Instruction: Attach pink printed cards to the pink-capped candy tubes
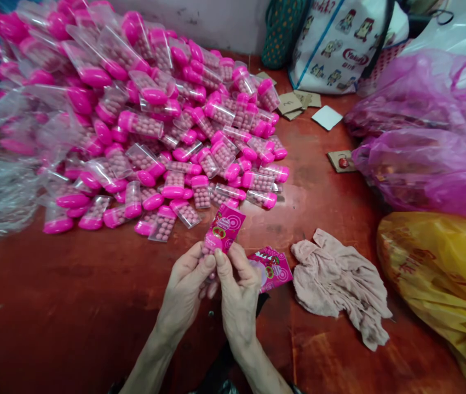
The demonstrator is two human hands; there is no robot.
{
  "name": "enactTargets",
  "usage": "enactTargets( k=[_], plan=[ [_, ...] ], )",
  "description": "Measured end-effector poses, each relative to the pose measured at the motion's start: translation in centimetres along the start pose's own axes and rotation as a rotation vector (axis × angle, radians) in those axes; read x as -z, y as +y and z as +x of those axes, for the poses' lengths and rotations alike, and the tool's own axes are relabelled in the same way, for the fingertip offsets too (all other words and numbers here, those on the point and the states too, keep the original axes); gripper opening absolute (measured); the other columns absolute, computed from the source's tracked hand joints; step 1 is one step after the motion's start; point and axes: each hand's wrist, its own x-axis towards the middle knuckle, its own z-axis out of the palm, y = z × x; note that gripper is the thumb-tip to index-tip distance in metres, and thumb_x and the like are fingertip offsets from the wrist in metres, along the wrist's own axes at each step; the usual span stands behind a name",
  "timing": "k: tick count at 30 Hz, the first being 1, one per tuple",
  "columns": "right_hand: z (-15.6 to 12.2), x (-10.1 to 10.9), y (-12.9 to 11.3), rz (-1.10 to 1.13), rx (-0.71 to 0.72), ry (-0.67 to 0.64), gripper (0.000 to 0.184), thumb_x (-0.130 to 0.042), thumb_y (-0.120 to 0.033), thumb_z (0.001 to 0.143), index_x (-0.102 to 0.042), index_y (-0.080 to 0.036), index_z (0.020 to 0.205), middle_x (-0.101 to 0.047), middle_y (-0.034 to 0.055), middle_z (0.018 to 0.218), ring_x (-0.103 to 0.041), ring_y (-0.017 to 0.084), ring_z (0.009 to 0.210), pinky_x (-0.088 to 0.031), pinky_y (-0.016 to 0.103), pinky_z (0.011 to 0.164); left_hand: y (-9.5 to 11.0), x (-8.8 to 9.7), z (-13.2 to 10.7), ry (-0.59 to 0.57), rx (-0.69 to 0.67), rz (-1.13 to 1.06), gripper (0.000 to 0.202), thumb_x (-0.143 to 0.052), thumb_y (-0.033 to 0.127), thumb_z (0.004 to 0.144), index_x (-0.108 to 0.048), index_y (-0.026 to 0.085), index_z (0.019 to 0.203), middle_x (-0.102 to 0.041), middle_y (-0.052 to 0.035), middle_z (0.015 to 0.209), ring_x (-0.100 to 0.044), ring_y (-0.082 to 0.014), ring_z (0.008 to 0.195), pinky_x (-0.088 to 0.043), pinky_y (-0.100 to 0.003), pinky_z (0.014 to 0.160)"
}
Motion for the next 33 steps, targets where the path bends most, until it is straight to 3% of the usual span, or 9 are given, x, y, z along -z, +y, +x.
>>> enactTargets(
  k=[4,7,11,17,24,29,33],
  plan=[
    [0.9,0.8,-0.7,0.159,-0.083,-0.096,0.022,-0.062,-0.035,0.078,-0.066,-0.019,0.091,-0.056,-0.0047,0.049,-0.049,0.008,0.033,-0.04,0.019,0.031,0.1,0.2,0.1,-0.05,0.04,0.091,0.014,-0.054,0.03,0.081,-0.05,0.017,0.077,-0.046,0.0056,0.058,-0.035,-0.0026,0.041,-0.027,-0.016,0.039],
    [1.6,1.0,-1.7,0.15,-0.107,-0.037,0.019,-0.066,-0.033,0.074,-0.067,-0.017,0.084,-0.059,-0.0026,0.05,-0.054,0.01,0.037,-0.044,0.019,0.033,0.1,0.3,0.0,-0.099,0.055,0.253,0.015,-0.06,0.029,0.077,-0.055,0.015,0.075,-0.05,0.004,0.056,-0.039,-0.0043,0.042,-0.031,-0.018,0.043],
    [1.7,0.5,-2.0,0.126,-0.125,0.063,0.016,-0.071,-0.027,0.068,-0.069,-0.015,0.078,-0.064,0.0003,0.055,-0.06,0.013,0.047,-0.049,0.019,0.038,0.3,0.1,-0.1,-0.061,0.033,0.324,0.016,-0.061,0.029,0.074,-0.057,0.014,0.073,-0.046,0.0047,0.053,-0.038,-0.0054,0.042,-0.03,-0.019,0.041],
    [1.0,0.1,-1.2,0.164,-0.242,-0.022,0.026,-0.066,-0.032,0.073,-0.068,-0.015,0.092,-0.061,-0.0017,0.054,-0.052,0.01,0.037,-0.039,0.018,0.026,0.1,-0.3,-0.1,-0.011,0.017,0.292,0.018,-0.059,0.031,0.077,-0.059,0.015,0.083,-0.038,0.0072,0.05,-0.034,-0.0054,0.041,-0.028,-0.019,0.04],
    [2.0,2.0,-2.2,0.232,-0.18,0.069,0.022,-0.074,-0.021,0.064,-0.069,-0.017,0.085,-0.07,0.0016,0.074,-0.063,0.014,0.065,-0.053,0.024,0.061,0.5,-0.2,0.1,-0.058,0.025,0.342,0.014,-0.058,0.029,0.077,-0.057,0.015,0.078,-0.05,0.0041,0.057,-0.039,-0.0055,0.044,-0.03,-0.018,0.042],
    [2.1,2.4,-2.5,0.201,-0.171,0.044,0.018,-0.074,-0.02,0.064,-0.07,-0.017,0.081,-0.071,0.0018,0.077,-0.064,0.013,0.064,-0.052,0.024,0.063,1.0,0.0,-0.2,-0.081,0.031,0.412,0.012,-0.058,0.028,0.078,-0.059,0.017,0.079,-0.051,0.0046,0.057,-0.04,-0.0054,0.045,-0.032,-0.018,0.044],
    [1.6,1.8,-1.8,0.155,-0.152,0.056,0.016,-0.073,-0.023,0.065,-0.071,-0.016,0.08,-0.071,0.0028,0.07,-0.064,0.015,0.058,-0.052,0.025,0.054,0.9,0.0,-0.3,-0.063,0.003,0.377,0.011,-0.057,0.027,0.078,-0.058,0.017,0.079,-0.051,0.0047,0.057,-0.04,-0.0054,0.044,-0.032,-0.018,0.044]
  ],
)
